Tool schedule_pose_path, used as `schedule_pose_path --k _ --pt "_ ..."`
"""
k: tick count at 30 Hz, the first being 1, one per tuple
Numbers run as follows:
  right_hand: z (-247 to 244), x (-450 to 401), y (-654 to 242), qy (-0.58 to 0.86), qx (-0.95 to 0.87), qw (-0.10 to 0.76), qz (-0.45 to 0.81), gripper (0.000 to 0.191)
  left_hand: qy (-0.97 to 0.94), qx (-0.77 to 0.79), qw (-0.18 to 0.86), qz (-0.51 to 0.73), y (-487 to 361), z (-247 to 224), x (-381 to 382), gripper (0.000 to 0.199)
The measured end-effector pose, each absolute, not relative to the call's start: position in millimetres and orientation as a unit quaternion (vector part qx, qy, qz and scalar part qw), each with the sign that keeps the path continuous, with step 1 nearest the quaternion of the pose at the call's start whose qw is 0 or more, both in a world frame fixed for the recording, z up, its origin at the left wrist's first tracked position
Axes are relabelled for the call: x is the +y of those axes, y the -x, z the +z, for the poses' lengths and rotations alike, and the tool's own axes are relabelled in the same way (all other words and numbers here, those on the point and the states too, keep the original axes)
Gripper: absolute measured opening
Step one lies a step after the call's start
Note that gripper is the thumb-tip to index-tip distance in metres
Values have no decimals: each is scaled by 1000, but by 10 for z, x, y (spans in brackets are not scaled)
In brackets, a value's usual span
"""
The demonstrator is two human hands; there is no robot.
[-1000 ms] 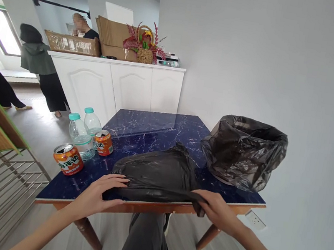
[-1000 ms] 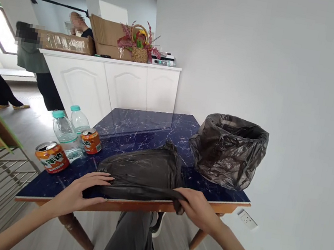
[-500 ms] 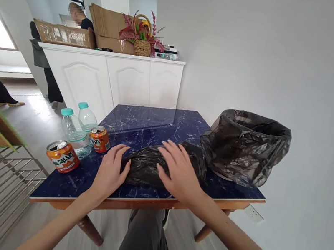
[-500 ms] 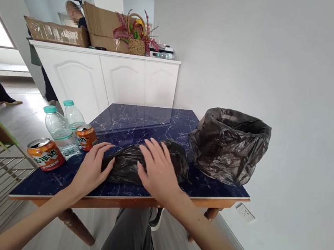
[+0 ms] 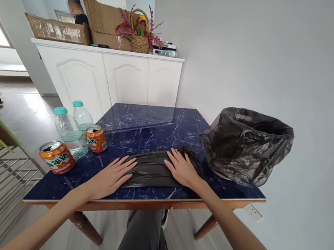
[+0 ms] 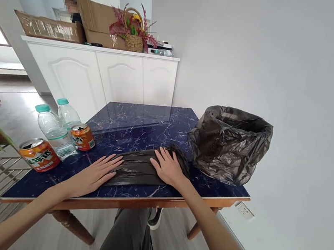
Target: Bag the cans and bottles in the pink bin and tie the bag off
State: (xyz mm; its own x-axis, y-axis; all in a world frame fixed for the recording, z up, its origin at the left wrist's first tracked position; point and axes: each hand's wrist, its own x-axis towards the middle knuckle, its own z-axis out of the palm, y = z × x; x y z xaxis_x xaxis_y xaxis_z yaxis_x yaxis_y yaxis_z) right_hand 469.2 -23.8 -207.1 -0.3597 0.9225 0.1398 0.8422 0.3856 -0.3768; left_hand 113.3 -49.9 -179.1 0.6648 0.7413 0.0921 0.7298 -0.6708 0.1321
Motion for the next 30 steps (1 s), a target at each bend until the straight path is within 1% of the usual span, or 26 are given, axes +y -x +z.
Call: schedule_pose_path --k 4,7,8,10,12,13,14,16,17,19,21,23,24,26,27,28,30 --pt "-2144 -170 -5005 569 -798 176 87 77 -919 383 49 81 -993 -1649 -639 57" --pt "-2091 -217 -5036 575 -792 194 69 76 -911 397 41 101 -873 -1559 -784 63" --pt "-2045 -269 -4997 570 -791 214 65 76 -909 401 33 107 -835 -1540 -841 66" --pt "-1923 -432 -4846 538 -790 281 80 75 -914 390 9 112 -773 -1522 -965 76" --pt "-1798 -641 -4612 470 -790 362 155 73 -926 359 -20 118 -730 -1535 -1096 87" --pt "-1749 -742 -4475 425 -783 396 223 72 -931 341 -34 126 -712 -1552 -1160 87" --pt "-1716 -828 -4334 380 -769 417 301 70 -934 328 -45 136 -693 -1572 -1219 82" --pt "-1697 -934 -4073 319 -710 444 444 69 -936 310 -58 155 -644 -1606 -1322 62" --pt "-1704 -953 -3969 302 -671 453 503 75 -937 304 -61 164 -615 -1613 -1363 54" --pt "-1717 -957 -3839 293 -609 455 579 84 -935 300 -62 177 -558 -1588 -1427 44" --pt "-1697 -979 -3805 289 -602 439 601 83 -924 320 -63 198 -534 -1497 -1469 38" --pt "-1643 -1081 -3809 257 -646 407 592 80 -908 345 -67 228 -574 -1345 -1497 38" --pt "-1614 -1162 -3800 238 -673 390 582 87 -901 351 -70 245 -624 -1252 -1508 39" --pt "-1577 -1349 -3727 220 -703 377 561 109 -892 343 -88 282 -784 -1051 -1533 42" --pt "-1575 -1433 -3665 225 -701 386 556 112 -886 337 -102 300 -891 -952 -1546 43" --pt "-1584 -1497 -3593 238 -684 405 558 105 -878 334 -119 320 -1010 -861 -1561 43" --pt "-1622 -1544 -3461 272 -610 460 585 75 -855 342 -157 357 -1262 -719 -1587 47"
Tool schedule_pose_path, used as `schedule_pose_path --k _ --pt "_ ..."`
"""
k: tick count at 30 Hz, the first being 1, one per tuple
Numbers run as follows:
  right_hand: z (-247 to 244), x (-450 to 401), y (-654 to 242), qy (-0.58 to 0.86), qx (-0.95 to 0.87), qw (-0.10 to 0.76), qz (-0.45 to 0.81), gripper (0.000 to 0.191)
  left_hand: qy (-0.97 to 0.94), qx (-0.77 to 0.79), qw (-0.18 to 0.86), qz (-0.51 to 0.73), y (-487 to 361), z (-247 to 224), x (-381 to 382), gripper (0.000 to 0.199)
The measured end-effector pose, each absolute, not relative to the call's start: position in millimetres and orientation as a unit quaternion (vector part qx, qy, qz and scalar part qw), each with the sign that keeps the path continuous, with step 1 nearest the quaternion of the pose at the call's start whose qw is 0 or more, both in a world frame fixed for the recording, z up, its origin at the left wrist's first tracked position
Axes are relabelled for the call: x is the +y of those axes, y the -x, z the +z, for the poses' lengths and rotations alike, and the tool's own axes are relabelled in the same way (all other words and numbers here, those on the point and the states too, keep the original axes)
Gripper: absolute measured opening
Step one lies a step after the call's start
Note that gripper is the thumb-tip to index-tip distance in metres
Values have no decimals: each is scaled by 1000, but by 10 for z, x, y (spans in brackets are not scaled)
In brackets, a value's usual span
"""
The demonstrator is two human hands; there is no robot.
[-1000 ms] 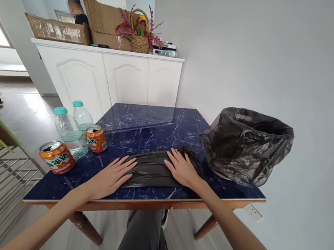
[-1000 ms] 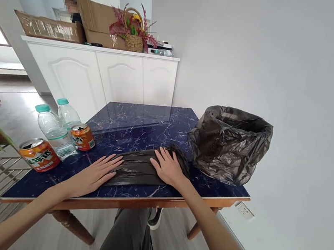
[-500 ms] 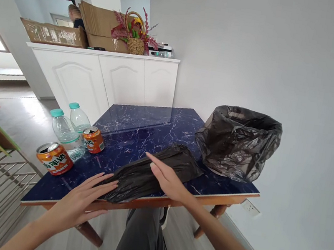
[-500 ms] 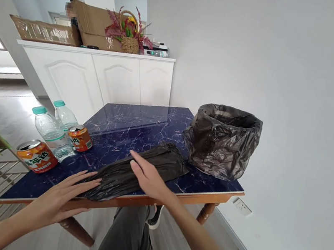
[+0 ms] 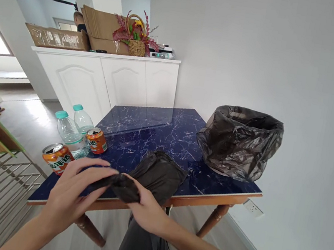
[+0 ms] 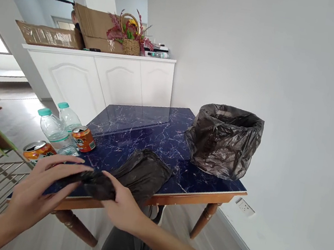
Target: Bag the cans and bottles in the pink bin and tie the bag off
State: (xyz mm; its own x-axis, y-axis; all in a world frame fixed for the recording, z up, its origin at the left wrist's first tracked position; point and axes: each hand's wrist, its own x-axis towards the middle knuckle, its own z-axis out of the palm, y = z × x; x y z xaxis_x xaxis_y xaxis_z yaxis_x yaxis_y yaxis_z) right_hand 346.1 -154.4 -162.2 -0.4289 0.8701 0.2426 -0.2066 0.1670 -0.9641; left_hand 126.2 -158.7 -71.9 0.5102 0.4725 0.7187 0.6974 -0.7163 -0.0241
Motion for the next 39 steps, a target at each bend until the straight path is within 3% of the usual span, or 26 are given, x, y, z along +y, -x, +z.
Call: schedule_pose_path --k 2,6,9,13,15,18,20,24,31,39 --pt "-1668 -1480 -3403 312 -502 511 624 58 831 -348 189 -390 -1493 -656 -1594 58" --pt "-1725 -1206 -3546 378 -325 558 664 59 848 -340 151 -378 -1779 -818 -1490 60" --pt "-1744 -1076 -3731 388 -310 563 661 52 902 -322 79 -279 -1861 -1114 -1316 52" --pt "-1715 -1072 -4014 384 -385 529 651 53 925 -338 -18 -174 -1889 -1470 -1089 56" --pt "-1640 -1103 -4188 444 -452 545 549 62 922 -350 -44 -160 -1885 -1563 -1020 55" --pt "-1435 -1142 -4390 526 -570 564 283 73 928 -340 -48 -145 -1876 -1610 -965 49" --pt "-1282 -1138 -4418 502 -652 527 213 67 936 -322 -37 -135 -1877 -1617 -942 47" --pt "-1200 -996 -4234 381 -784 408 270 61 951 -285 -17 -117 -1889 -1651 -909 52" --pt "-1848 -619 -4044 417 -876 202 137 63 958 -268 7 -105 -1813 -1731 -927 73" --pt "-1760 -1060 -4272 317 -914 226 117 76 947 -295 -8 -128 -1484 -1758 -992 87"
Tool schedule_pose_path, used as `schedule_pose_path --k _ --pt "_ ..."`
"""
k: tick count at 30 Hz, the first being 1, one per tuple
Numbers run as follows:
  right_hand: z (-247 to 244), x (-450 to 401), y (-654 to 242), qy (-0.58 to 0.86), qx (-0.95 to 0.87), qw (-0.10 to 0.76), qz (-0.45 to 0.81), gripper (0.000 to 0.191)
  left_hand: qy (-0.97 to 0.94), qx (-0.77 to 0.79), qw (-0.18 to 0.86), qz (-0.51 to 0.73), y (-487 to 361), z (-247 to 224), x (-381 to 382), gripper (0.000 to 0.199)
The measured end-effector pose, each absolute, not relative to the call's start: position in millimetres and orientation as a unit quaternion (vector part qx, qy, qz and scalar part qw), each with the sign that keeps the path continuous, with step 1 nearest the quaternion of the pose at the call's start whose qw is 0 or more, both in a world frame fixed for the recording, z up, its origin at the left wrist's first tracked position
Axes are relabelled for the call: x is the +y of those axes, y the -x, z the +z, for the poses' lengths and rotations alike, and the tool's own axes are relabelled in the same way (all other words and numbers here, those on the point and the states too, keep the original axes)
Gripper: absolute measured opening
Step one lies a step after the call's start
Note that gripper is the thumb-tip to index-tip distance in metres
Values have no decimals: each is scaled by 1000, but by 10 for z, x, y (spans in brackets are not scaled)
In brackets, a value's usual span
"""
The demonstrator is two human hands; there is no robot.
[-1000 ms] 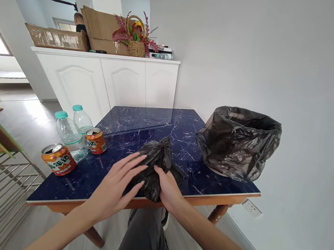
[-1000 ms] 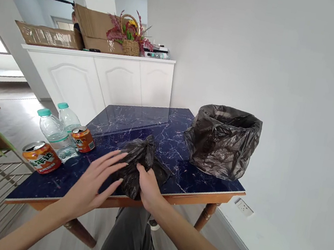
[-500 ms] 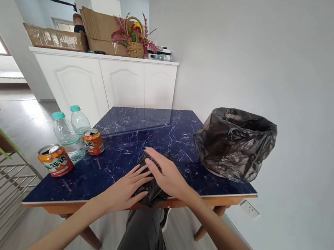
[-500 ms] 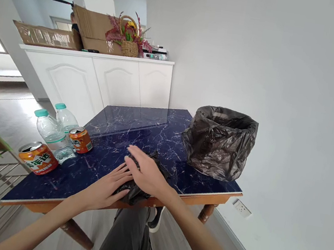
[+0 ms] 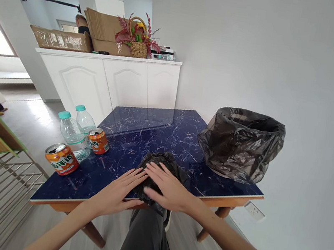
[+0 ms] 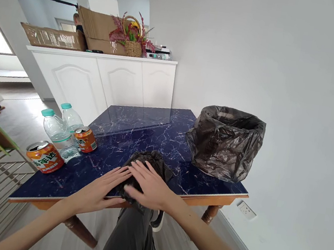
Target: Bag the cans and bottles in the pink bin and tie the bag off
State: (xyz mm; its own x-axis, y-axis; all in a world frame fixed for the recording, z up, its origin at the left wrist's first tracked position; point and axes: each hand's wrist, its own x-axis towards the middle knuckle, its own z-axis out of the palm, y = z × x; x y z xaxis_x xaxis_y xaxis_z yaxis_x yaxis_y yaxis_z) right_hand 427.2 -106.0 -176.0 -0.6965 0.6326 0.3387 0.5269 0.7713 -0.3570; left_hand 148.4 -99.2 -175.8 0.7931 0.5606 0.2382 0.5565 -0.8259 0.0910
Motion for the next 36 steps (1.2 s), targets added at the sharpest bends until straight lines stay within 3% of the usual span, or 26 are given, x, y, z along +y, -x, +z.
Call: schedule_pose_path --k 4,7,10,14,16,18,21,25,30,36 --pt "-1886 -1383 -4396 288 -936 195 45 110 -936 312 18 165 -1455 -1722 -1073 88" --pt "-2008 -1446 -4485 341 -923 174 24 95 -929 312 26 196 -1500 -1665 -1115 86" --pt "-1965 -1416 -4581 364 -897 216 130 77 -922 317 46 218 -1526 -1626 -1124 79" --pt "-1801 -1337 -4675 432 -775 325 326 45 -901 348 99 240 -1570 -1614 -1099 41" --pt "-1773 -1296 -4676 492 -713 355 352 43 -872 389 132 266 -1647 -1602 -1075 27" --pt "-1774 -1271 -4633 550 -678 389 295 45 -834 435 166 295 -1770 -1578 -1029 27" --pt "-1762 -1265 -4489 563 -699 433 85 60 -793 494 165 317 -1997 -1554 -879 34" --pt "-1735 -1195 -4257 484 -796 352 -90 56 -790 520 122 301 -2227 -1614 -570 33" --pt "-1894 -956 -4144 498 -839 219 -35 58 -804 522 56 278 -2261 -1693 -399 36" --pt "-2067 -874 -4182 483 -852 201 9 59 -881 390 -28 266 -2202 -1579 -511 44"
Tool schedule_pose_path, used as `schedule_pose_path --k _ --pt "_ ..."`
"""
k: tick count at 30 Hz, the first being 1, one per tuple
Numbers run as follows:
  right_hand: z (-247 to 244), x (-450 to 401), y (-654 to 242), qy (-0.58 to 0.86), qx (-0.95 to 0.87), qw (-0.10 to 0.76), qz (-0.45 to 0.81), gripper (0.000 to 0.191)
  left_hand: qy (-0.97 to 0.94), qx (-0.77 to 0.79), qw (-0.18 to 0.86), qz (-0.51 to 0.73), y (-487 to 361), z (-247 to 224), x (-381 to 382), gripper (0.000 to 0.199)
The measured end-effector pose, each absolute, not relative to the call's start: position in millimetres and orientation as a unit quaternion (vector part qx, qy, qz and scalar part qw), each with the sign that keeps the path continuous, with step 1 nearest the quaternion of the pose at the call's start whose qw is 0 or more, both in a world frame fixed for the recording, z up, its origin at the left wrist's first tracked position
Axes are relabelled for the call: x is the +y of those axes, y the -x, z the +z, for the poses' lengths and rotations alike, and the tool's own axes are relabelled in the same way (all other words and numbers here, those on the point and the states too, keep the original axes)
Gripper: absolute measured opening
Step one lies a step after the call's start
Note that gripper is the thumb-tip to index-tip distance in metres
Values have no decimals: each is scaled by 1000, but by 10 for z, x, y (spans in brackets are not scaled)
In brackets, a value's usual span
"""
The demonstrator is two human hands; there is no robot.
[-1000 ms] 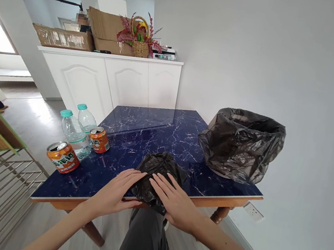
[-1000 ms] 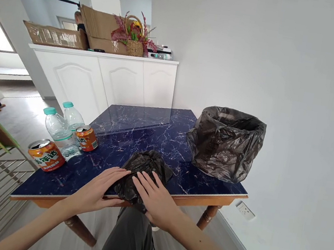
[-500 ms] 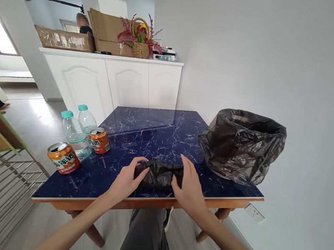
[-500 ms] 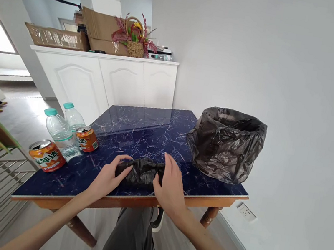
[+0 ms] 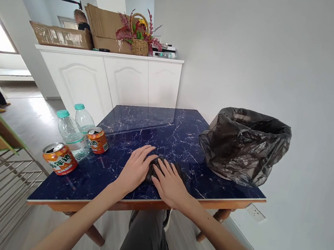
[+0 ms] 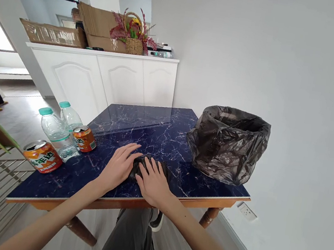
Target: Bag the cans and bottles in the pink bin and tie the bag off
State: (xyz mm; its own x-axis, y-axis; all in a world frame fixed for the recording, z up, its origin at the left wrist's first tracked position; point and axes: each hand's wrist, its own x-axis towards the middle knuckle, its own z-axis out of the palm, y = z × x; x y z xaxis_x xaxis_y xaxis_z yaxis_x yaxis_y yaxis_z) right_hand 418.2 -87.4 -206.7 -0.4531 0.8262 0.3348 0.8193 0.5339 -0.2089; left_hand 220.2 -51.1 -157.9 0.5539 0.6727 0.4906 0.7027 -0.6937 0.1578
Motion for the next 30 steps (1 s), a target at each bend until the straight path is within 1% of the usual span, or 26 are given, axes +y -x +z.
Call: schedule_pose_path --k 3,7,10,15,25,30 --pt "-2098 -878 -4189 475 -858 198 9 58 936 -283 35 -208 -2214 -1609 -548 52" --pt "-2100 -871 -4202 483 -855 184 28 61 941 -311 29 -132 -2167 -1772 -563 70" --pt "-2080 -879 -4242 491 -851 182 35 61 934 -333 47 -119 -2077 -1889 -562 68" --pt "-2068 -907 -4338 496 -846 194 33 59 926 -345 48 -144 -1992 -2002 -559 67" --pt "-2128 -901 -4359 491 -848 199 23 58 923 -351 29 -159 -1997 -2028 -554 70" --pt "-2123 -913 -4351 498 -847 183 21 58 924 -347 24 -161 -1985 -2051 -550 69"
